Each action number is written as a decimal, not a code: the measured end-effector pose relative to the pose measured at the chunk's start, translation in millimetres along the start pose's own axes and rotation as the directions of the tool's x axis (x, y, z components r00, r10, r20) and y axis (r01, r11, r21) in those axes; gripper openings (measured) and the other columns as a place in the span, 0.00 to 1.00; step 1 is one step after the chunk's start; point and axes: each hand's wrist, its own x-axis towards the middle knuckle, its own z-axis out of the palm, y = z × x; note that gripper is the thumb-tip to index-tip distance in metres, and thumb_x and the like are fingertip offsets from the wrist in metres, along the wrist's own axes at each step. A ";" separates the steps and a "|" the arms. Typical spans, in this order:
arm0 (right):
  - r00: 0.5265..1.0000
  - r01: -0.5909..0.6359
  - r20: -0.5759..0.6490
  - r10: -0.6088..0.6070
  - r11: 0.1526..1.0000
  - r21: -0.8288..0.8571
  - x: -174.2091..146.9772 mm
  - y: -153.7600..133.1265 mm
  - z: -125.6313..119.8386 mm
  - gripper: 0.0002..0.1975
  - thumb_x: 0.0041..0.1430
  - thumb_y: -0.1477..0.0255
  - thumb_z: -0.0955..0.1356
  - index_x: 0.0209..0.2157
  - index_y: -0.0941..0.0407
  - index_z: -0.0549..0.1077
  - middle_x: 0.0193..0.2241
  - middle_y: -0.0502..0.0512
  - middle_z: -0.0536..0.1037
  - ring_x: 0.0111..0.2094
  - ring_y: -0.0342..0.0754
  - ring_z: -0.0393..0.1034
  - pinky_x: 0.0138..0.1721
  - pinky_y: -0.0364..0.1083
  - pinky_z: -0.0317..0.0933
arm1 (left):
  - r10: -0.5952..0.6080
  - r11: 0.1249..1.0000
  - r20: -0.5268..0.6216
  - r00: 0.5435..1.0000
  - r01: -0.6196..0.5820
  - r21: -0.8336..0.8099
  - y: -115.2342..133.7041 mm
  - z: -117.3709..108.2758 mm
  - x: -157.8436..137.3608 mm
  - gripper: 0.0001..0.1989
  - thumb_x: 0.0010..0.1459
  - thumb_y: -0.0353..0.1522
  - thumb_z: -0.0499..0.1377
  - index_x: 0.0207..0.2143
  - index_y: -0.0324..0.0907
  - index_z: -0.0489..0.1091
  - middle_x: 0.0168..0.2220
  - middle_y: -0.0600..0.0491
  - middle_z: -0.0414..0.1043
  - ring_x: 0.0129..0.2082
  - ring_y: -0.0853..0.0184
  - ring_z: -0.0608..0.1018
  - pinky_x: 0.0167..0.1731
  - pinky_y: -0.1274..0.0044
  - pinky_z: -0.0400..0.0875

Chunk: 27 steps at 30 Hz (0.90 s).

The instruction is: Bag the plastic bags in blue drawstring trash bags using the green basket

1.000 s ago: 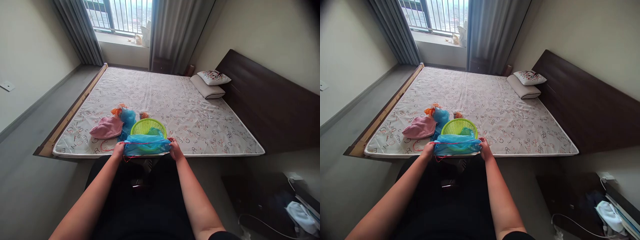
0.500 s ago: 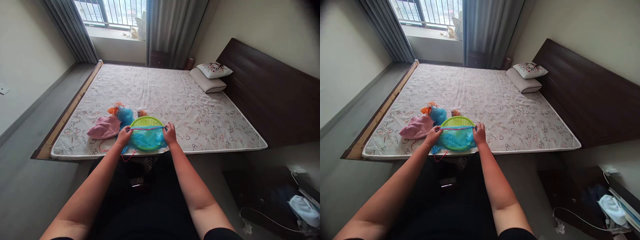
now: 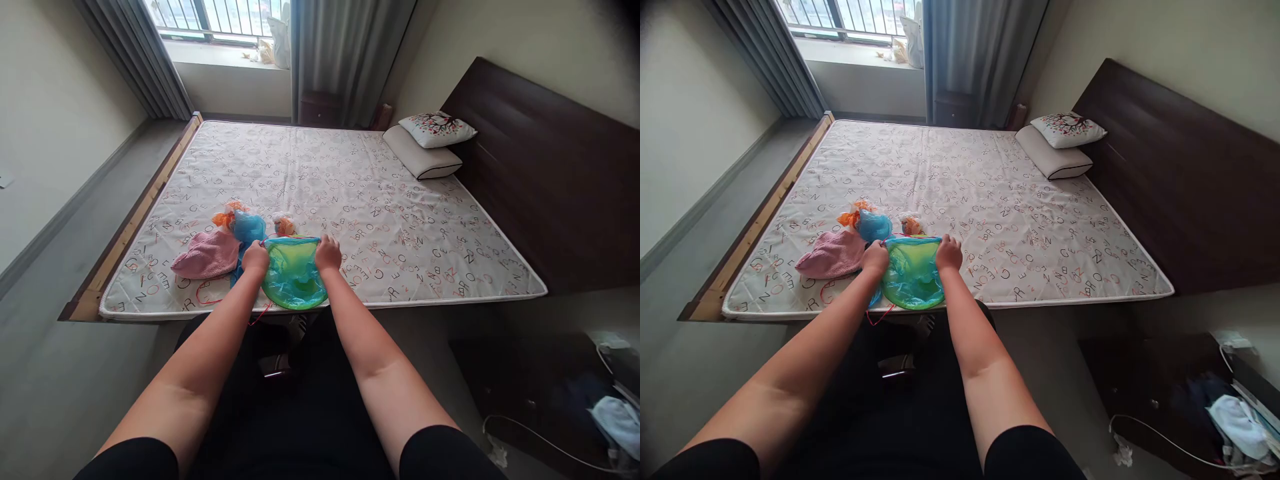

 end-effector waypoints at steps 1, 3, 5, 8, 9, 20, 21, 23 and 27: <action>1.000 -0.003 -0.001 0.003 1.000 -0.002 0.4 -0.8 1.7 0.19 0.78 0.71 0.58 0.57 0.59 0.76 0.57 0.72 0.79 0.60 0.63 0.69 0.60 0.56 0.62 | -0.005 1.000 -0.009 1.000 0.005 0.017 -2.1 1.0 0.9 0.11 0.75 0.36 0.56 0.46 0.41 0.77 0.49 0.30 0.82 0.55 0.40 0.82 0.54 0.59 0.71; 1.000 -0.017 -0.003 0.017 1.000 0.004 4.1 -1.5 3.3 0.18 0.77 0.72 0.59 0.56 0.58 0.76 0.56 0.71 0.80 0.58 0.61 0.71 0.58 0.55 0.63 | -0.011 0.999 -0.017 1.000 0.012 0.052 -5.0 2.1 2.2 0.14 0.76 0.37 0.54 0.50 0.39 0.77 0.51 0.28 0.82 0.55 0.39 0.83 0.54 0.58 0.71; 0.999 -0.038 -0.005 0.038 0.999 0.019 9.5 -0.5 3.9 0.17 0.76 0.72 0.60 0.55 0.57 0.77 0.55 0.68 0.81 0.56 0.60 0.73 0.56 0.53 0.64 | -0.017 0.996 -0.016 1.000 0.019 0.087 -5.9 2.7 3.3 0.17 0.77 0.37 0.52 0.52 0.39 0.77 0.51 0.28 0.82 0.54 0.39 0.83 0.53 0.58 0.72; 0.998 -0.068 -0.004 0.069 0.996 0.050 14.2 2.9 6.4 0.15 0.76 0.72 0.61 0.53 0.57 0.78 0.53 0.67 0.83 0.53 0.58 0.75 0.51 0.50 0.63 | -0.035 0.990 -0.022 0.999 0.038 0.139 -5.1 4.2 4.4 0.18 0.78 0.37 0.51 0.55 0.39 0.77 0.51 0.30 0.82 0.52 0.41 0.84 0.51 0.60 0.73; 0.997 -0.076 -0.007 0.077 0.995 0.060 14.2 3.8 8.0 0.15 0.76 0.71 0.61 0.52 0.57 0.78 0.53 0.66 0.83 0.52 0.58 0.75 0.50 0.50 0.63 | -0.040 0.987 -0.025 0.999 0.043 0.154 -4.9 4.8 4.6 0.18 0.78 0.37 0.51 0.56 0.40 0.77 0.51 0.31 0.82 0.51 0.42 0.85 0.50 0.61 0.73; 0.995 -0.072 -0.053 0.082 0.985 0.158 12.8 10.8 18.4 0.12 0.75 0.71 0.61 0.48 0.56 0.77 0.52 0.65 0.82 0.51 0.56 0.73 0.49 0.48 0.61 | -0.026 0.984 0.014 1.000 0.023 0.174 -4.8 11.3 -0.9 0.20 0.80 0.36 0.48 0.58 0.40 0.76 0.53 0.33 0.83 0.52 0.45 0.85 0.48 0.66 0.72; 0.995 -0.072 -0.060 0.084 0.983 0.167 11.8 12.4 19.7 0.12 0.75 0.71 0.61 0.47 0.56 0.76 0.52 0.64 0.81 0.51 0.56 0.73 0.49 0.48 0.61 | -0.025 0.985 0.016 1.000 0.022 0.171 -4.7 12.1 -1.1 0.20 0.80 0.36 0.48 0.58 0.39 0.76 0.53 0.33 0.83 0.52 0.45 0.85 0.48 0.66 0.72; 0.993 -0.077 -0.072 0.092 0.980 0.185 9.1 15.0 23.6 0.12 0.75 0.70 0.61 0.47 0.56 0.75 0.52 0.64 0.80 0.51 0.56 0.72 0.49 0.48 0.61 | -0.026 0.986 0.020 0.999 0.023 0.165 -5.2 13.4 -1.1 0.20 0.80 0.36 0.48 0.58 0.39 0.76 0.52 0.33 0.83 0.52 0.45 0.85 0.48 0.66 0.72; 0.991 -0.087 -0.082 0.107 0.972 0.217 6.8 17.5 30.0 0.12 0.75 0.70 0.60 0.47 0.55 0.73 0.53 0.64 0.78 0.50 0.56 0.71 0.50 0.49 0.62 | -0.029 0.988 0.032 0.999 0.024 0.151 -5.7 15.1 -0.8 0.21 0.80 0.36 0.48 0.59 0.39 0.76 0.53 0.33 0.82 0.53 0.44 0.84 0.50 0.64 0.72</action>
